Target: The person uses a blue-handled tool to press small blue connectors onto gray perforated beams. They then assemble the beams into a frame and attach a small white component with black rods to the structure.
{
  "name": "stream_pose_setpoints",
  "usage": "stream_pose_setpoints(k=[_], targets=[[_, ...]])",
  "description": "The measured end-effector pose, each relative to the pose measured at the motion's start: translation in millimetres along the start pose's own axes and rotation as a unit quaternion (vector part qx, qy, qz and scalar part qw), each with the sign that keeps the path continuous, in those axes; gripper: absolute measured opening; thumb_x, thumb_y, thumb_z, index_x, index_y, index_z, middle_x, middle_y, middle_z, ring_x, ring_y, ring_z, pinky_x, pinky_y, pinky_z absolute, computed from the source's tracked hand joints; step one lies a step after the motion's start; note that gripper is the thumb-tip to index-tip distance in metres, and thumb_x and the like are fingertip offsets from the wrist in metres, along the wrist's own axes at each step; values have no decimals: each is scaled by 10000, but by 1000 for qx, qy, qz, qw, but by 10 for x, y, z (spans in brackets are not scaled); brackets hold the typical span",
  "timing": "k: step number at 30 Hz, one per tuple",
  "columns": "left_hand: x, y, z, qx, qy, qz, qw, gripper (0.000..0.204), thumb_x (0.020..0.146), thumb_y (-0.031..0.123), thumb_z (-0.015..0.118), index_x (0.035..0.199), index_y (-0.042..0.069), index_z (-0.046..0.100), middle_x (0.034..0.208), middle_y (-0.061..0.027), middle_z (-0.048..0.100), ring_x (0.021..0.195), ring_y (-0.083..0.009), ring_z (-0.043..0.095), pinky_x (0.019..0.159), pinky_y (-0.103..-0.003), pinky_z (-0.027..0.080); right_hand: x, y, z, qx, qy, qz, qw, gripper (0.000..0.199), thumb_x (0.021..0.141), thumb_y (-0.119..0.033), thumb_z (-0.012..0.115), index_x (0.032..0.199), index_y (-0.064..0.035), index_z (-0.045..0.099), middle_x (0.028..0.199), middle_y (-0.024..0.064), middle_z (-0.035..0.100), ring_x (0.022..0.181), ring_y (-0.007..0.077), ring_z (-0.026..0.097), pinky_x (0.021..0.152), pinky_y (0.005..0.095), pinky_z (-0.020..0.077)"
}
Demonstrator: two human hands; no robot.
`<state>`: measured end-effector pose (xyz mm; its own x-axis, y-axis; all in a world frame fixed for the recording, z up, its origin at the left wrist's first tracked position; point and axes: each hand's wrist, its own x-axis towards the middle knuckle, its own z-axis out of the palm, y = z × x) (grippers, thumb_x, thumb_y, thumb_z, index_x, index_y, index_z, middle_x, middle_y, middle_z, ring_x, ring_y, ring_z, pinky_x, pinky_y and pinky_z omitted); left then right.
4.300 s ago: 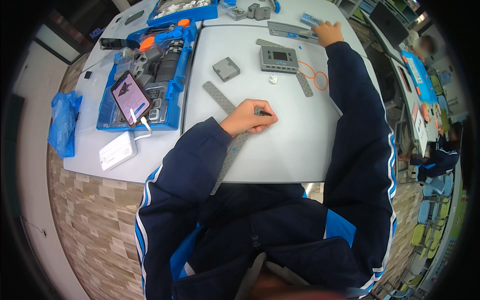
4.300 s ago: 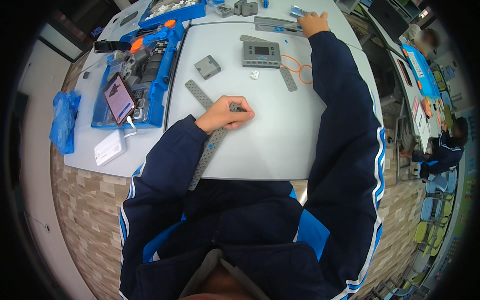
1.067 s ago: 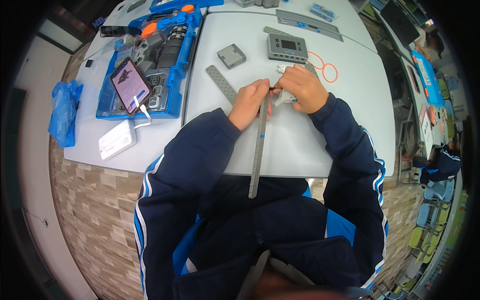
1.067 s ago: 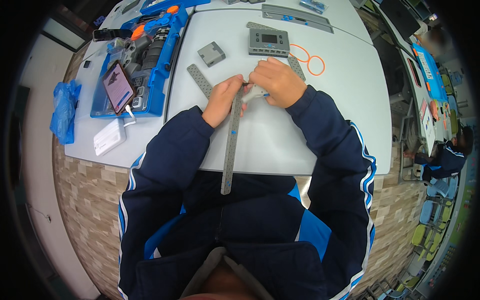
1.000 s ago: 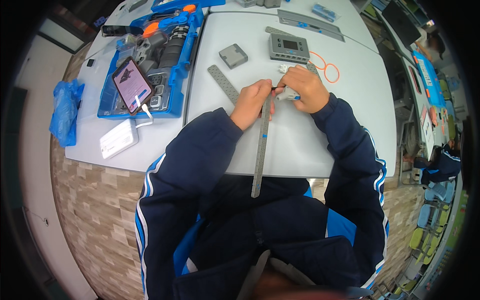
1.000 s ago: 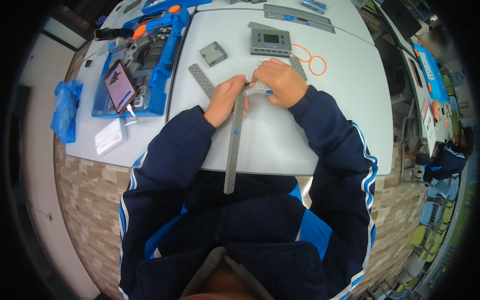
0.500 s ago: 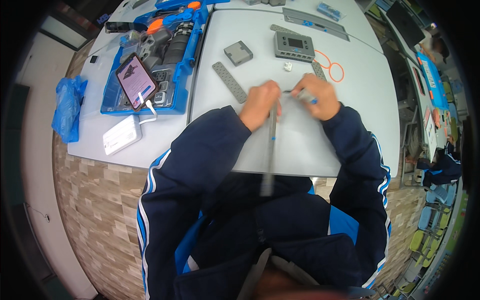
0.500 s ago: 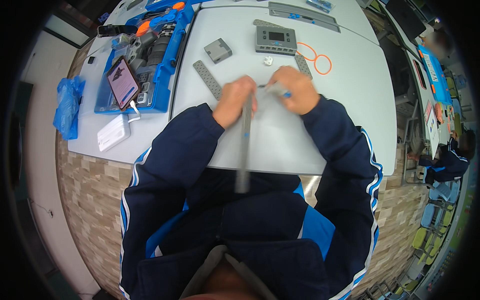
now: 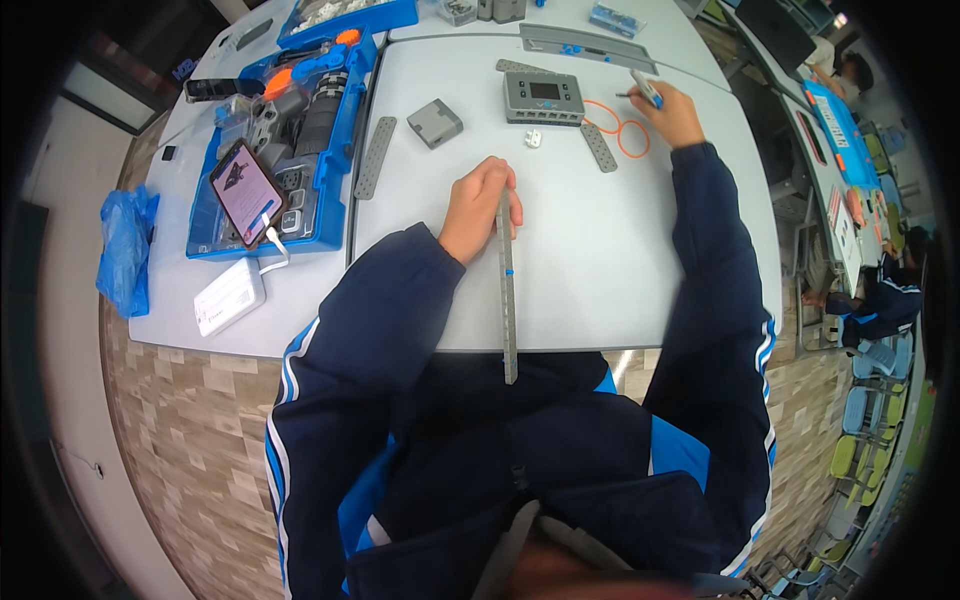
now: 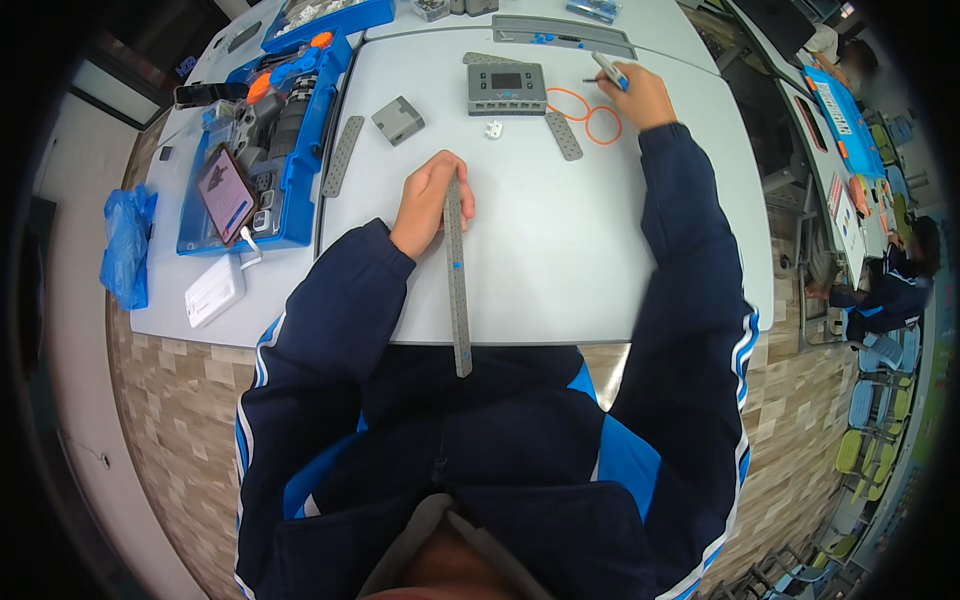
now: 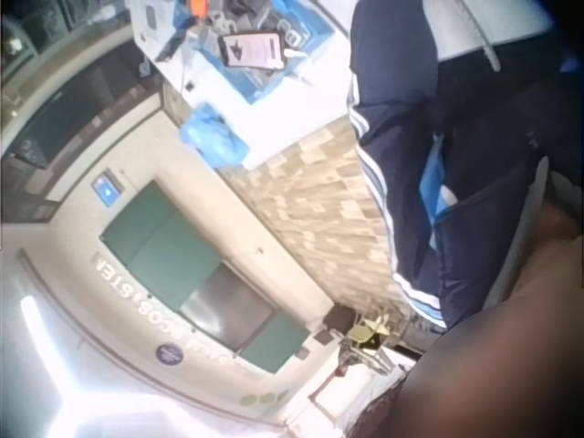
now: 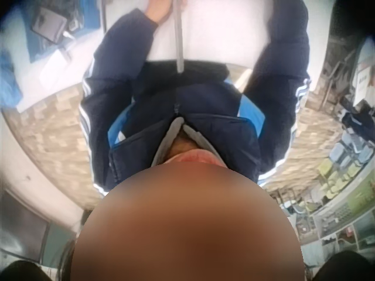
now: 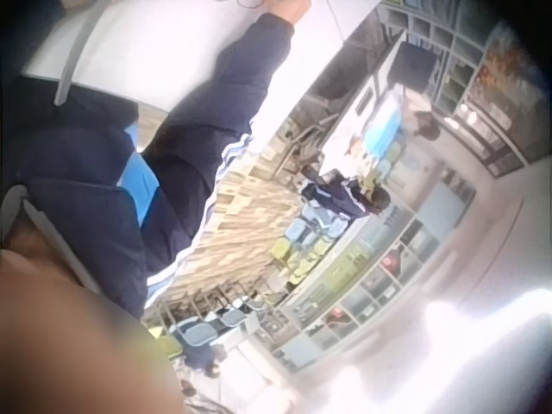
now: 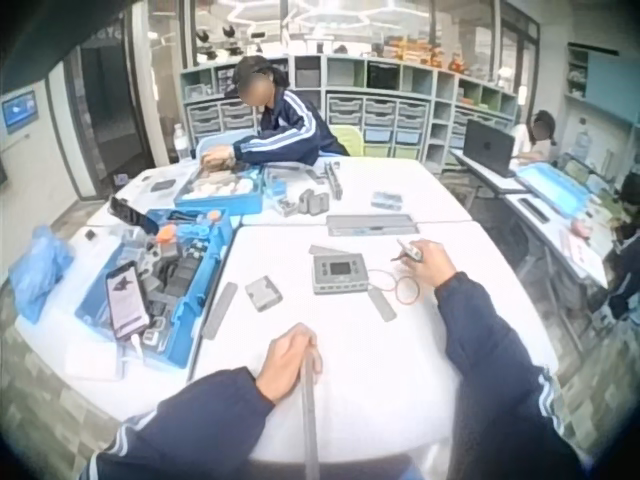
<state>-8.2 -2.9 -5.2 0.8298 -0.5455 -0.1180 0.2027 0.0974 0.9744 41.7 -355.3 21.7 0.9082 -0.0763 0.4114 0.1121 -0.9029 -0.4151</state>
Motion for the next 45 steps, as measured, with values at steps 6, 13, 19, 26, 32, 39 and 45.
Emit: stream_pose_setpoints(k=[6, 13, 19, 26, 32, 39, 45], targets=[[0, 2, -11, -26, 6, -4, 1000, 316, 1038, 352, 379, 905, 87, 490, 613, -75, 605, 450, -127, 534, 431, -246, 367, 807, 495, 549, -213, 68, 107, 969, 256, 863, -276, 667, 1110, -229, 714, 1074, 105, 667, 992, 321, 663, 804, 457, 507], [61, 18, -104, -27, 50, 36, 998, 342, 1048, 364, 333, 912, 95, 494, 604, -60, 599, 479, -93, 494, 471, -234, 357, 750, 498, 689, -274, 122, 71, 951, 505, 795, -193, 715, 1279, -273, 598, 1031, 43, 661, 1028, 242, 641, 825, 488, 444], [89, 61, -234, 0, 85, 86, 993, 416, 1050, 435, 281, 943, 88, 485, 572, -63, 574, 494, -96, 469, 486, -252, 357, 278, -409, 253, -111, 231, -167, 952, 235, 836, -197, 723, 1055, -128, 673, 915, 98, 684, 890, 293, 640, 768, 425, 477], [87, 113, -251, 3, 122, 80, 989, 363, 1040, 397, 364, 926, 77, 495, 562, -65, 582, 440, -92, 435, 432, -242, 336, -916, -1771, 259, 199, -214, -164, 942, 281, 889, -296, 695, 928, -18, 675, 854, 167, 677, 756, 359, 636, 690, 365, 510], [84, 101, -248, 11, 164, 111, 980, 360, 1043, 402, 323, 955, 92, 483, 587, -48, 588, 441, -63, 407, 422, -222, 307, -1022, -2004, 176, 295, -278, -72, 911, 270, 866, -313, 718, 886, -47, 680, 752, 103, 687, 679, 288, 641, 655, 334, 493], [63, 98, -146, -31, 183, 92, 978, 417, 1045, 480, 321, 974, 97, 471, 626, -27, 589, 469, -58, 430, 432, -217, 317, -1007, -2015, 191, 240, -258, -29, 935, 303, 809, -310, 777, 924, -53, 666, 738, 81, 676, 639, 203, 627, 633, 306, 491], [104, 35, -114, -35, 176, 80, 980, 466, 1044, 517, 321, 1008, 79, 474, 705, -38, 586, 572, -84, 518, 491, -245, 403, -1072, -1975, 178, 272, -317, 34, 908, 385, 749, -217, 831, 1030, -61, 620, 771, 24, 669, 655, 113, 604, 654, 267, 497]])
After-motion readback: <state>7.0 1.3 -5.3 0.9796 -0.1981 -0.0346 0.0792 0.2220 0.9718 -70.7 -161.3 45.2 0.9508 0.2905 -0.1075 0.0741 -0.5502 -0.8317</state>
